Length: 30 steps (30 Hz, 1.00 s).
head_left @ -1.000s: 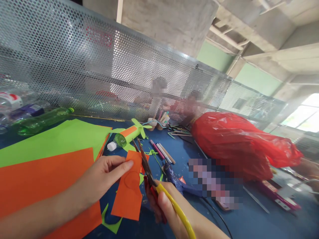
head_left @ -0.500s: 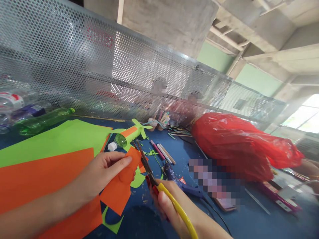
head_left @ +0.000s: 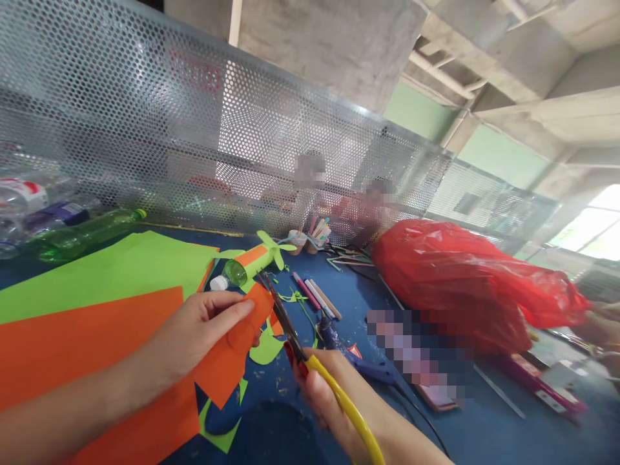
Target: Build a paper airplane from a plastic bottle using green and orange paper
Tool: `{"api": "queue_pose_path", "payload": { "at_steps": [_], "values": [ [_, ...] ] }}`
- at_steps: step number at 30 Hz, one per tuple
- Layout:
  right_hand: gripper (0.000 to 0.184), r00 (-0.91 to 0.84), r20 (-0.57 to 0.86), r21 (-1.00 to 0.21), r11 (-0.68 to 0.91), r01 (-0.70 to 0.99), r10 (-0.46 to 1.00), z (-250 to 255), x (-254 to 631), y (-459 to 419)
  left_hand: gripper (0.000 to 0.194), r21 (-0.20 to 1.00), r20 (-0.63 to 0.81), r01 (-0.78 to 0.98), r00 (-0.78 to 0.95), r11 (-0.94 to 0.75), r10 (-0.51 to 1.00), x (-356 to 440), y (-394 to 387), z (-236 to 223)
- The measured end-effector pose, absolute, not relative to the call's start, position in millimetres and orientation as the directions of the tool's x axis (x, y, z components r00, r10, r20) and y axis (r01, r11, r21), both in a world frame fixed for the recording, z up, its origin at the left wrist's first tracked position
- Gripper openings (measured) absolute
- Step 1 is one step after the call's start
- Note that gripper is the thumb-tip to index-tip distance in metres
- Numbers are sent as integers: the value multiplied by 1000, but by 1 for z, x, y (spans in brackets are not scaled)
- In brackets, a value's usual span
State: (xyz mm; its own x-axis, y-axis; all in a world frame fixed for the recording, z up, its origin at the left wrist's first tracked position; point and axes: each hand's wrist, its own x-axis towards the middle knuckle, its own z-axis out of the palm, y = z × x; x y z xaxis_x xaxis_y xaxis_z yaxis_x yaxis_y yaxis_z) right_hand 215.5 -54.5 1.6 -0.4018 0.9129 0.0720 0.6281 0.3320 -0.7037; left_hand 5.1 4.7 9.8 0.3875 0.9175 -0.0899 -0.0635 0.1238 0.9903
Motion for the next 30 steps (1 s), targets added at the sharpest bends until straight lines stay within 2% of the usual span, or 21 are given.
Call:
{"api": "queue_pose_path", "payload": {
  "at_steps": [9, 16, 21, 25, 30],
  "values": [
    [59, -420, 83, -657, 366, 659, 904, 5, 217, -52, 24, 992, -89, -55, 370, 118, 925, 4, 10, 9],
    [61, -426, 2, -646, 327, 690, 905, 4, 219, -47, 26, 996, -90, 28, 382, 85, 920, -4, 22, 6],
    [63, -400, -25, -650, 289, 703, 916, 4, 218, -45, 24, 992, -106, -18, 405, 124, 908, -10, 35, 0],
    [64, -337, -112, -771, 132, 622, 935, -4, 217, -43, 42, 939, -204, -153, 470, 307, 859, -14, 42, -1],
    [67, -238, -250, -923, -156, 353, 939, -14, 213, -40, 67, 875, -218, -196, 657, 443, 722, -14, 40, -4]
  ]
}}
